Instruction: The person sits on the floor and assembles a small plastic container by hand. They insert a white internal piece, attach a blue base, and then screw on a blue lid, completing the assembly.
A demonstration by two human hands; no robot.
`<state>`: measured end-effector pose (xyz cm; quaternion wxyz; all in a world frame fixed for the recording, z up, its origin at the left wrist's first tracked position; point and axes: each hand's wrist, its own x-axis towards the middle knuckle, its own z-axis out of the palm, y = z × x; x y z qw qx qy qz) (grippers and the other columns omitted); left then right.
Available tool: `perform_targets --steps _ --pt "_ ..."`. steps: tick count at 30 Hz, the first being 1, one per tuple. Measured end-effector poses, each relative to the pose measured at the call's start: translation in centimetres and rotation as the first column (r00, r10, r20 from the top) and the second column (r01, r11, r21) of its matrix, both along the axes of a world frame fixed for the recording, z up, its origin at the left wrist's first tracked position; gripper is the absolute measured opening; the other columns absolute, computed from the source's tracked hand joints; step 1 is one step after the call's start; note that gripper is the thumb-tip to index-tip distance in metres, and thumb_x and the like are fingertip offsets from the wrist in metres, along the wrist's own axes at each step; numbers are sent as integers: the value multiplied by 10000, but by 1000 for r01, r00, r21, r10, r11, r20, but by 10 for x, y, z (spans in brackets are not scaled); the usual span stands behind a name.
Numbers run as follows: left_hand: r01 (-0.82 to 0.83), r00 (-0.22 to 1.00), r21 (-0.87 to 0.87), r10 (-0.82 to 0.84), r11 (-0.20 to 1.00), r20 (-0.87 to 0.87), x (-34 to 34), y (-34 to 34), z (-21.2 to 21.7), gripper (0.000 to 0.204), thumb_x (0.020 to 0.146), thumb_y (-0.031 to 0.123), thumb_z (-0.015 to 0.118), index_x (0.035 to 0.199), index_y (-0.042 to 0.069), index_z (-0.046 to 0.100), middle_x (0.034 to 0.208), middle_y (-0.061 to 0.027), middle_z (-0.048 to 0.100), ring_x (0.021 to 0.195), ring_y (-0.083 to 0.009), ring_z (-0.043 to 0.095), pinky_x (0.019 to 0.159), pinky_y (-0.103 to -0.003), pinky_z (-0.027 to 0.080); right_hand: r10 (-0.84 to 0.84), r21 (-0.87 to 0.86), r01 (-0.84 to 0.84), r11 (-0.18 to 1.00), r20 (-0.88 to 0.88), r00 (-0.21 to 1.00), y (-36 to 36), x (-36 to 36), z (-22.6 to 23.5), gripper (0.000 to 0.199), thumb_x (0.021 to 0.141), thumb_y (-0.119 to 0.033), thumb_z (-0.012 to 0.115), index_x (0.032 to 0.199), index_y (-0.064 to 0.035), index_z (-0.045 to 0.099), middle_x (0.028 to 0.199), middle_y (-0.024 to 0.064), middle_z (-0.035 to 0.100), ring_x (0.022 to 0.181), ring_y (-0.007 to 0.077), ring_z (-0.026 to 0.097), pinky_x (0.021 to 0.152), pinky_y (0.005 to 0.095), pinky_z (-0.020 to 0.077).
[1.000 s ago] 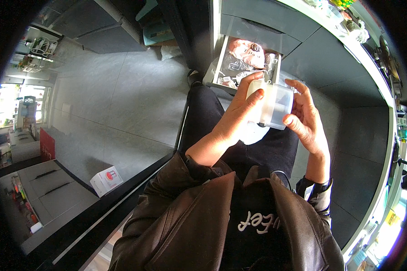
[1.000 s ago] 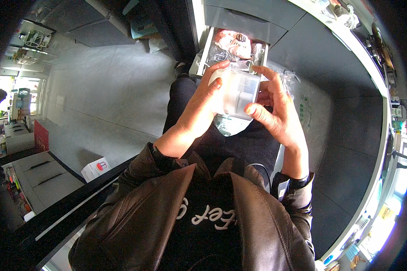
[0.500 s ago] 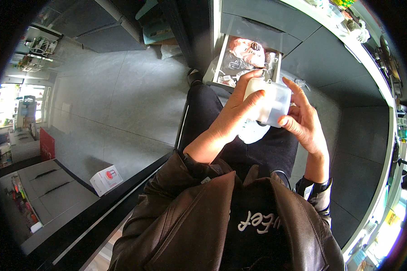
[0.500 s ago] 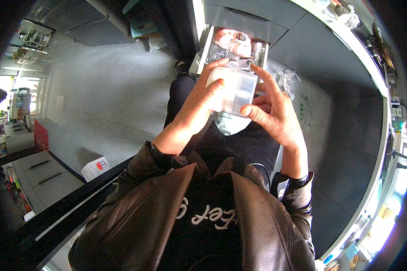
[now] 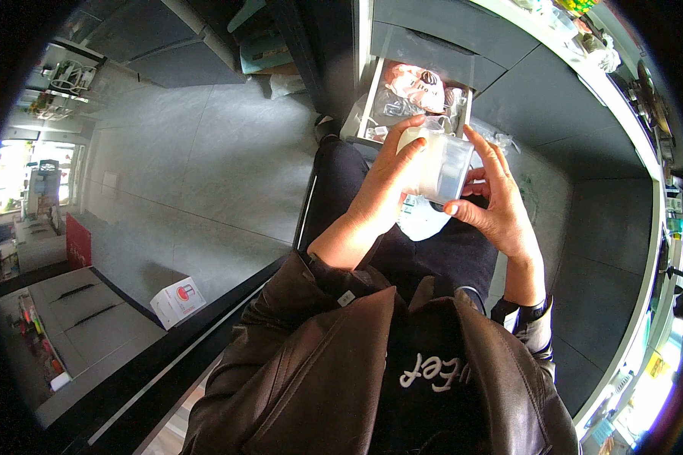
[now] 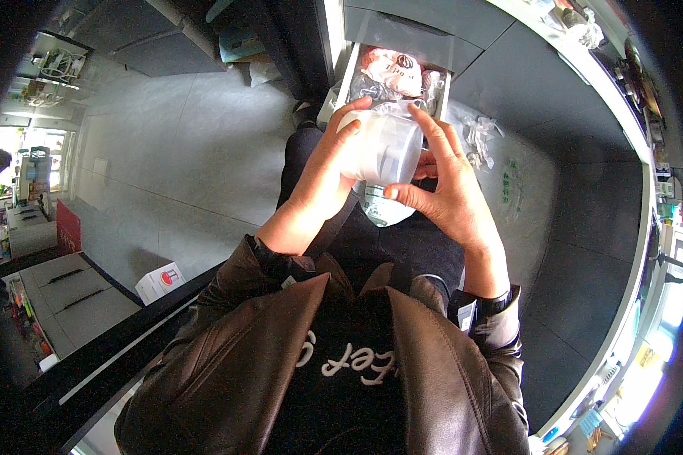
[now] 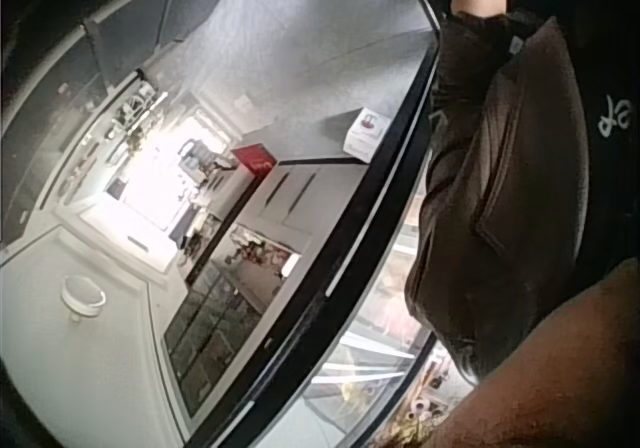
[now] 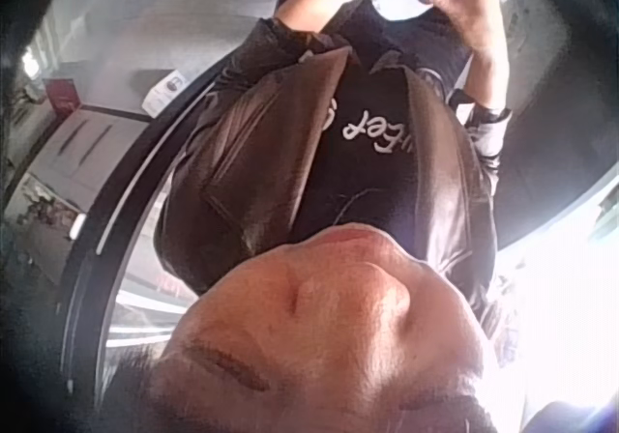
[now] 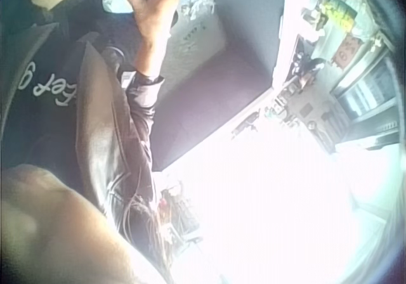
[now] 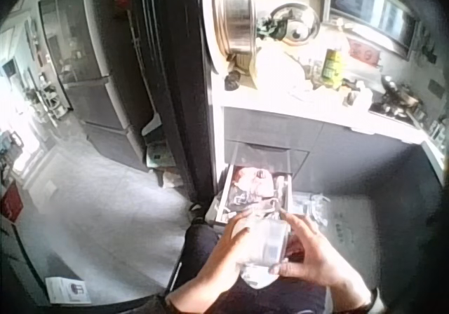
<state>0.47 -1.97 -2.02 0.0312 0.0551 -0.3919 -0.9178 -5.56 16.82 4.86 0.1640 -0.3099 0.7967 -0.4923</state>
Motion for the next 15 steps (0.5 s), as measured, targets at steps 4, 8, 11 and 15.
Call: perform_targets --steps 4,8,11,15 --pt "63 994 99 -71 993 78 0 -2 -5 533 1068 453 545 1506 155 480 1421 -93 566 1316 -234 565 1074 -444 490 112 144 -77 987 -258 960 -2 -3 10 1007 634 -97 956 1539 -194 524 1526 109 474 1344 312 536 1085 428 519" --pt "200 946 180 -237 963 219 -1 -12 -10 573 1047 537 540 1474 155 526 1409 -101 596 1291 -253 601 1027 -486 532 203 182 -149 972 -329 922 -4 0 11 960 614 87 837 1462 -296 600 1487 120 518 1344 382 533 1113 444 495" --pt "311 895 263 -374 913 242 -1 -19 -11 618 1021 588 550 1465 158 539 1398 -105 610 1266 -261 624 996 -501 552 268 230 -173 958 -496 826 -5 0 9 952 613 83 836 1454 -301 607 1480 117 533 1339 379 534 1082 452 520" --pt "217 956 142 -240 966 168 0 -12 -8 536 1054 506 541 1458 153 542 1415 -96 586 1313 -239 579 1055 -465 509 192 197 -132 971 -327 925 -1 -3 11 969 635 -127 956 1508 -267 560 1514 121 524 1323 360 565 1050 464 533"
